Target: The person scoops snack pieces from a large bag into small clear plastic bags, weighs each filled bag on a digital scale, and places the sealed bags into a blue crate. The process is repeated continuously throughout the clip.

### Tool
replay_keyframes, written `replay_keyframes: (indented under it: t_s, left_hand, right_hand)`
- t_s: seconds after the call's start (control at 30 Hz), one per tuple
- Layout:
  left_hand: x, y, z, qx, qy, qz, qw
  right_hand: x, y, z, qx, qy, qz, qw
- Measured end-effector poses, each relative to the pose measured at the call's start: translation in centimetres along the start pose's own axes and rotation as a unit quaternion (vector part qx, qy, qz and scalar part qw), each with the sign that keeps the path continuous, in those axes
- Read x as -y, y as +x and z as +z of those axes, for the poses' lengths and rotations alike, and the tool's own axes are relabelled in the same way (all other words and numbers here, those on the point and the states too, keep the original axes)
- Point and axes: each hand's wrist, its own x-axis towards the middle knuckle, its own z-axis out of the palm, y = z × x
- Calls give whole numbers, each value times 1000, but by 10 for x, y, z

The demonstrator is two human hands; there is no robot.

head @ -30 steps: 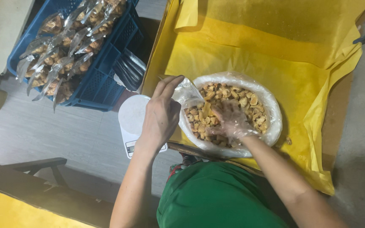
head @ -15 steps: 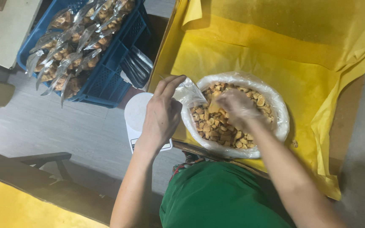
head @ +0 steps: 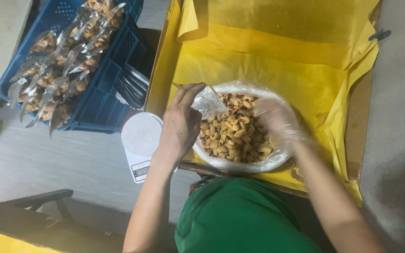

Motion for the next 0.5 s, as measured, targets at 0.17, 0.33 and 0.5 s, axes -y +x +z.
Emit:
replay_keyframes:
  t_s: [0.17,0.33,0.5]
  left_hand:
    - [3,2,11,-3,10,34,999]
    - [7,-1,14,9,7,17,1000]
    - [10,-10,6,-3,19,3,1000]
  right_hand:
    - [-23,5,99,43,-613,-269,742]
    - [-57,30,98,12,-637,-363,680]
    - [-60,49,115,52,-599,-229,766]
